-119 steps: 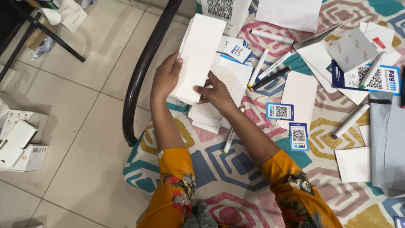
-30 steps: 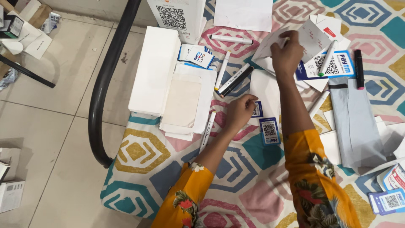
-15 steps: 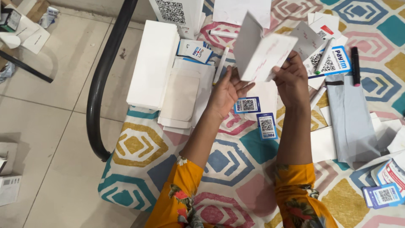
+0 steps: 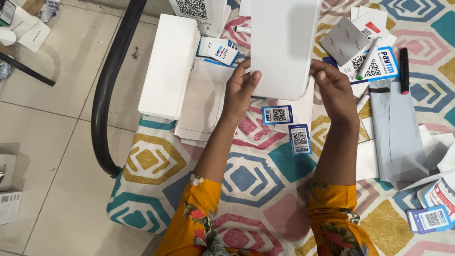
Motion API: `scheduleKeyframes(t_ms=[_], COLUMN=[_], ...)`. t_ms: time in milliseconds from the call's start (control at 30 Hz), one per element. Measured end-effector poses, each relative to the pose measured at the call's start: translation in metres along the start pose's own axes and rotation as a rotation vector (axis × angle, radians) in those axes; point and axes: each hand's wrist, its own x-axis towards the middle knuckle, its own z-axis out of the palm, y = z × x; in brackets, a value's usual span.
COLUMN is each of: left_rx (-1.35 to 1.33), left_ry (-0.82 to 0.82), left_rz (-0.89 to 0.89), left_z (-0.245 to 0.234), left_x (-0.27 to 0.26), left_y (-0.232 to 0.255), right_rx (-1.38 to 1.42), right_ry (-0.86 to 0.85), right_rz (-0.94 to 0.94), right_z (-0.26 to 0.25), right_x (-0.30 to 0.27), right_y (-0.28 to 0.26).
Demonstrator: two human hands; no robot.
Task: The person sorts and stacks white paper envelopes and small card-like items on a patterned surface. They repeatedly pick up items, align them, and place them into neat piles, occasionally moving markers and other items aside.
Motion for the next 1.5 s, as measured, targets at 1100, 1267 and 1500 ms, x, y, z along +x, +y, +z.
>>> scheduleKeyframes(t_ms=[1100,1267,1500], left_rx=[0.848,1.002,0.915], left_ry=[0.006,0.011,0.053], left_rz=[-0.105,-0.1,0.027], left_z=[-0.005,-0.009,-0.007], left_x=[-0.005,-0.007,0.015], left_y=[-0.042,-0.048,-0.012], right_rx=[-0.51,-0.469,-0.535], right_ry=[0.035,-0.018,0.119], right_rz=[0.41,0.542,0.216], right_z=[0.006,-0.002,0.026], right_x=[0.002,0.009,0.015], right_y=[0.027,0.045,0.02])
